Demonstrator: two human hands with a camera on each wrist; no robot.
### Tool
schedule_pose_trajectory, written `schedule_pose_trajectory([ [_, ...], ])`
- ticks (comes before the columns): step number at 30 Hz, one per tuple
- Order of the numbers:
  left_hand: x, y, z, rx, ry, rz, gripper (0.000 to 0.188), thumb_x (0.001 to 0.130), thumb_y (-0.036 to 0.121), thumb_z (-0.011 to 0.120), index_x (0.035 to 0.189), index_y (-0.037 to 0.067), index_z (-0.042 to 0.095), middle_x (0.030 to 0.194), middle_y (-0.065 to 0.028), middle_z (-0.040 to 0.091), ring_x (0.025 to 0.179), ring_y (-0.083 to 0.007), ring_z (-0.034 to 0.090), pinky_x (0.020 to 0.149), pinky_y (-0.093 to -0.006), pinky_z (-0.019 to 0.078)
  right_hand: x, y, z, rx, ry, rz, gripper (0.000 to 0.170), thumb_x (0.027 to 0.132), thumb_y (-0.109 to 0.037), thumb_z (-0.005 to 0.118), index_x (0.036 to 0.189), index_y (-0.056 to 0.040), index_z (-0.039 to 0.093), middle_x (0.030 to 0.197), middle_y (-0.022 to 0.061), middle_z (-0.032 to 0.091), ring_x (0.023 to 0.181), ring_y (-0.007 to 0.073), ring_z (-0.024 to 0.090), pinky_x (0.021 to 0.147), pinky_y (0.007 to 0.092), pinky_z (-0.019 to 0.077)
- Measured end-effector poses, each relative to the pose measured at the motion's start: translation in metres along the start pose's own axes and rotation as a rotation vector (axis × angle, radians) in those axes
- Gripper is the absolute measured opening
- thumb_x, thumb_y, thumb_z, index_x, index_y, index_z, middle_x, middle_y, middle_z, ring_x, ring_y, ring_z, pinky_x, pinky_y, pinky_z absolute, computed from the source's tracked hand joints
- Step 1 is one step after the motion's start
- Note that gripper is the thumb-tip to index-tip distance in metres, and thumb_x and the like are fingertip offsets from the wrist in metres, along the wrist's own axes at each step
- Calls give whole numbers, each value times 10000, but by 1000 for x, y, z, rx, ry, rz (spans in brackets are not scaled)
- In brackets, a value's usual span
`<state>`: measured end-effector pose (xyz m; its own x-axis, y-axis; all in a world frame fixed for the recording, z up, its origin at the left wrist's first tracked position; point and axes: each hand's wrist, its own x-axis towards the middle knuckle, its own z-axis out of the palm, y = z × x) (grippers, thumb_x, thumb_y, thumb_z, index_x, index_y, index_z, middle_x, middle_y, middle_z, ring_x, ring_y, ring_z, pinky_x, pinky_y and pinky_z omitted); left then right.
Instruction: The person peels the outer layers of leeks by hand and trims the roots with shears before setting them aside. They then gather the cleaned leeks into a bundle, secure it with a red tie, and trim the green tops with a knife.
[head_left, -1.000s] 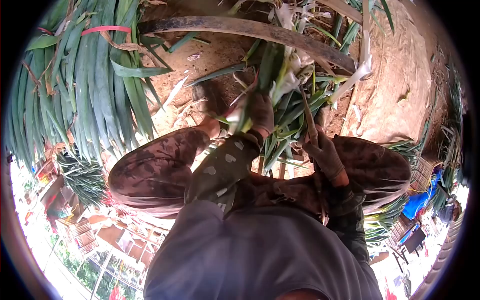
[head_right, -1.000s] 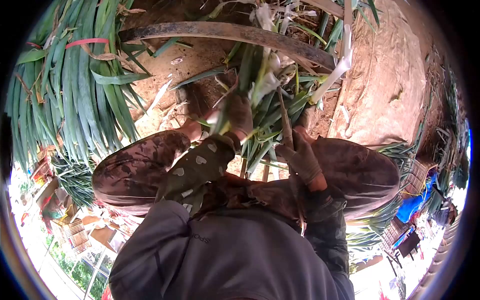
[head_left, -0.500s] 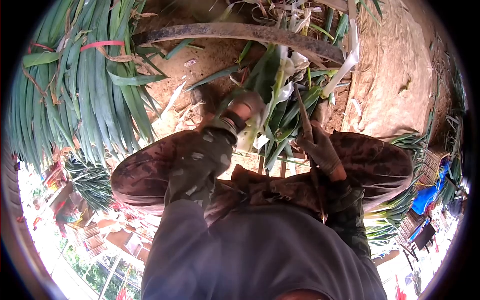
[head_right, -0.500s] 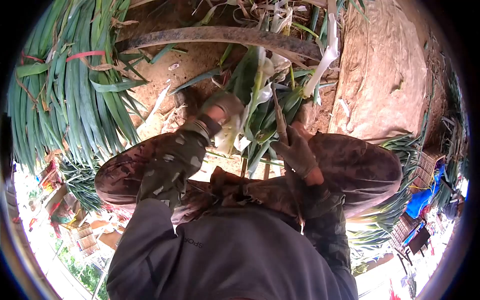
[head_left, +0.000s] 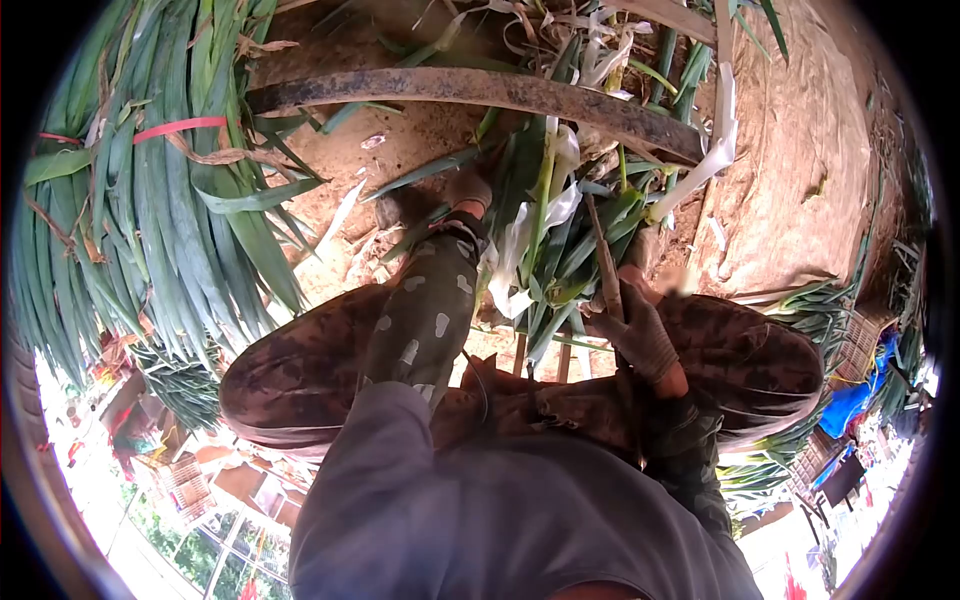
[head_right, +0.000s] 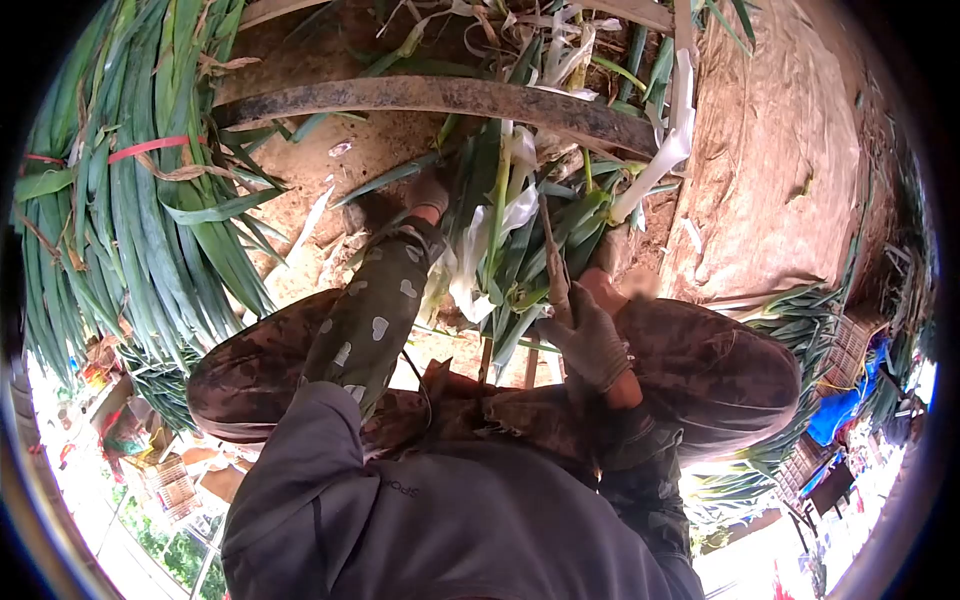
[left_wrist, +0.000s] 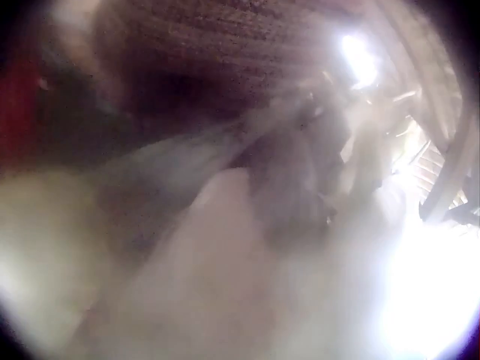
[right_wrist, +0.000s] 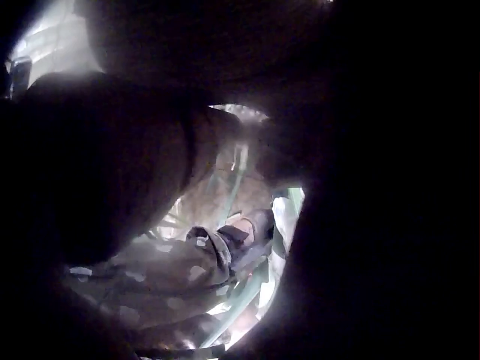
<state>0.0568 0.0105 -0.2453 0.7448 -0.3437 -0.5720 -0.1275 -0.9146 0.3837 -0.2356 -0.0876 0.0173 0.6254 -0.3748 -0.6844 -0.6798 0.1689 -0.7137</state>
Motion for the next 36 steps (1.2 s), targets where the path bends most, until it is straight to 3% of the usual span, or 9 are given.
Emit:
schedule_pose_trajectory([
  [10, -22, 7, -111, 102, 46, 389, 462, 806, 522, 719, 787, 62, 761, 732, -205, 693, 736, -337, 700, 683, -448, 524, -8, -7, 8, -190, 14, -135, 521, 829, -206, 732, 1238, 55, 540, 943, 174, 680, 863, 255, 681, 781, 371, 535],
  [17, -87, 30, -229, -409, -3, 588, 211, 904, 301, 702, 864, 100, 752, 707, -84, 704, 624, -189, 689, 597, -342, 528, -16, 12, 12, -212, 28, -172, 420, 827, -197, 736, 1139, 44, 593, 892, 97, 595, 780, 184, 630, 659, 347, 519],
  [21, -173, 55, -399, -648, 319, 895, 112, 912, 67, 613, 967, 77, 710, 808, -37, 695, 592, -130, 610, 585, -263, 494, -25, -6, 15, -283, -5, -159, 537, 818, -286, 751, 1211, 39, 581, 875, 119, 684, 801, 194, 667, 707, 350, 530],
  [22, -211, 54, -446, -89, 686, 1060, 152, 887, 19, 584, 966, 69, 704, 878, -39, 694, 664, -129, 645, 622, -264, 518, -28, -9, 17, -263, -4, -164, 560, 810, -331, 758, 1210, 22, 590, 882, 125, 693, 802, 214, 676, 726, 357, 526],
  [24, -268, 22, -517, 476, 1080, 885, 232, 943, 35, 522, 1104, 76, 685, 907, -47, 683, 795, -129, 678, 691, -274, 560, -19, 11, 18, -346, 9, -178, 643, 797, -442, 753, 1260, -24, 596, 958, 148, 722, 875, 273, 708, 801, 374, 531],
  [26, -317, -23, -563, -654, 902, 654, 188, 1002, 93, 536, 1134, 46, 660, 943, -62, 678, 828, -149, 687, 713, -274, 567, -13, 23, 17, -362, 0, -180, 679, 794, -474, 745, 1300, -49, 587, 1023, 160, 727, 935, 298, 711, 846, 385, 532],
  [28, -351, -140, -600, -519, 847, 567, 218, 993, 133, 568, 1177, 49, 650, 989, -83, 677, 859, -163, 681, 773, -293, 560, -14, 20, 20, -382, -27, -170, 689, 796, -485, 740, 1318, -64, 582, 1061, 167, 724, 980, 310, 704, 873, 398, 523],
  [31, -403, -270, -539, -119, 574, 249, 218, 1002, 273, 597, 1039, 74, 677, 835, -5, 675, 736, -124, 637, 638, -284, 506, -20, 13, 24, -409, -87, -172, 683, 803, -492, 734, 1327, -81, 580, 1108, 177, 718, 1024, 326, 695, 892, 413, 512],
  [36, -435, -436, -306, -537, -40, -355, 170, 833, 182, 760, 855, 27, 694, 718, -46, 658, 547, -161, 636, 513, -293, 527, -25, 1, 40, -190, -184, -142, 443, 858, -278, 724, 1188, -10, 598, 992, 100, 682, 853, 223, 672, 733, 344, 514],
])
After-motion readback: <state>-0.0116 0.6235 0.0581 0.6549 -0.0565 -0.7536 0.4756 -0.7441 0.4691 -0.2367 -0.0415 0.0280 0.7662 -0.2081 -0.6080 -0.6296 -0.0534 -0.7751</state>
